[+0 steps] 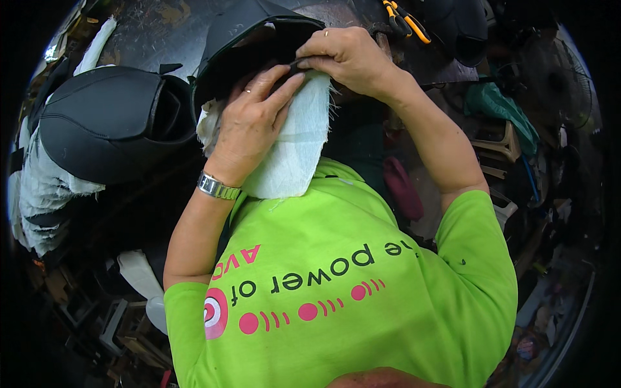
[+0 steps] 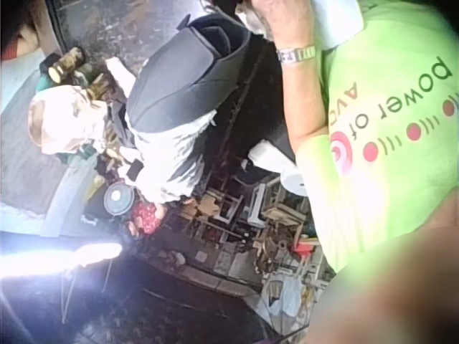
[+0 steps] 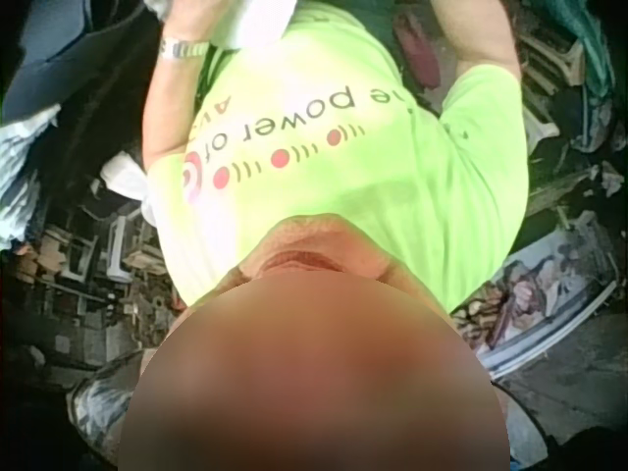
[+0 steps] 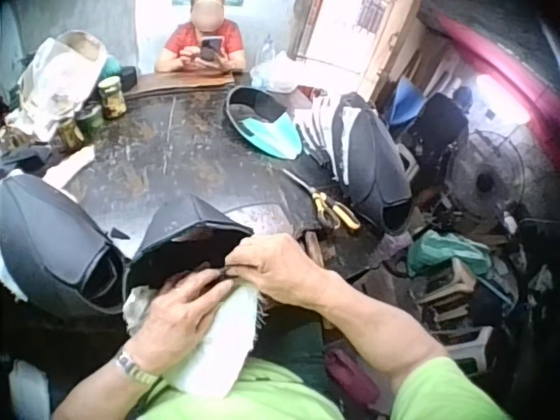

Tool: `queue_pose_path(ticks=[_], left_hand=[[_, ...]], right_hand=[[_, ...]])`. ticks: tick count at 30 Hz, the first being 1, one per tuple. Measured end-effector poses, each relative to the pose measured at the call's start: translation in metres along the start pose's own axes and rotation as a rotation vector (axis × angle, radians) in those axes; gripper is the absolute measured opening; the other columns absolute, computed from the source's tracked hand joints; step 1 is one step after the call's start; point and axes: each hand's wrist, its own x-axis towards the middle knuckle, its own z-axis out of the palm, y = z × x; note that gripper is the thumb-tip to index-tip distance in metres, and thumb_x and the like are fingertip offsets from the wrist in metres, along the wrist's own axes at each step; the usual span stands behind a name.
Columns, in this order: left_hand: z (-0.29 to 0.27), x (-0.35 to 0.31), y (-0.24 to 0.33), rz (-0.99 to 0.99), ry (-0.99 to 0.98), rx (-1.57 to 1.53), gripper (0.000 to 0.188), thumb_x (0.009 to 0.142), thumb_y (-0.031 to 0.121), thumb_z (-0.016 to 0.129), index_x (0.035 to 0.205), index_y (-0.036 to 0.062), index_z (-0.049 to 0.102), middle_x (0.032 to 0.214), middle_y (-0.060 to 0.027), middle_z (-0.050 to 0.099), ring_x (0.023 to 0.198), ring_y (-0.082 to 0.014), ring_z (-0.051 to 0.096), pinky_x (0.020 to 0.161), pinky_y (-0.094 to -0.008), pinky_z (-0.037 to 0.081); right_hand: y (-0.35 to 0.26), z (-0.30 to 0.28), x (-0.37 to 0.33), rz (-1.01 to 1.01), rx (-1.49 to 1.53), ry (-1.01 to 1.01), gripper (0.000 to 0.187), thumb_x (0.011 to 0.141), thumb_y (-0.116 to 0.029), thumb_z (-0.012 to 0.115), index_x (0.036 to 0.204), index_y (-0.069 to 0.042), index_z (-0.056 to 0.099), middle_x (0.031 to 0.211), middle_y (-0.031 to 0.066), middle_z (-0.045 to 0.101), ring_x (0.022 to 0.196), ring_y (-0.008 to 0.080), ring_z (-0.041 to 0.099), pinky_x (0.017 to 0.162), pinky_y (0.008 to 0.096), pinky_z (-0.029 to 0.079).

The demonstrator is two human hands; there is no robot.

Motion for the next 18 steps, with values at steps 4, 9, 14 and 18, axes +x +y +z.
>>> queue_pose_path(ticks=[4,9,14,18], left_hand=[[-0.002,0.000,0.006,-0.048,-0.043,0.004,0.039,0.091,0.008,0.069,0.129,0.0169,0.070,0.135,-0.0083,0.062,0.121,-0.0292,0.063,0.103,-0.0431,0.050],[-0.001,0.003,0.005,-0.037,-0.030,0.045,0.037,0.090,0.007,0.070,0.126,0.0146,0.070,0.135,-0.0097,0.060,0.124,-0.0299,0.061,0.104,-0.0420,0.050],[0.002,0.002,0.005,-0.030,0.050,0.002,0.041,0.088,0.006,0.071,0.129,0.0131,0.068,0.131,-0.0099,0.063,0.122,-0.0291,0.063,0.102,-0.0412,0.050],[0.000,0.001,0.006,-0.159,0.029,-0.137,0.047,0.092,0.004,0.069,0.137,0.0167,0.064,0.134,-0.0086,0.064,0.121,-0.0307,0.064,0.101,-0.0403,0.051]], right_hand=[[0.003,0.011,0.004,-0.012,-0.094,0.089,0.018,0.087,-0.009,0.076,0.104,-0.003,0.075,0.095,0.0136,0.074,0.086,0.0315,0.072,0.076,0.0362,0.056],[0.004,0.002,-0.013,-0.128,-0.005,0.106,0.019,0.084,-0.007,0.079,0.102,-0.004,0.076,0.098,0.0109,0.074,0.090,0.0290,0.071,0.079,0.0362,0.057],[-0.003,0.000,-0.035,-0.310,-0.198,0.185,0.021,0.079,-0.006,0.079,0.100,-0.006,0.078,0.103,0.0087,0.075,0.096,0.0262,0.071,0.087,0.0389,0.057],[-0.007,0.005,-0.043,-0.296,-0.308,0.173,0.019,0.081,-0.007,0.074,0.100,-0.008,0.078,0.108,0.0064,0.075,0.099,0.0266,0.072,0.095,0.0439,0.057]])
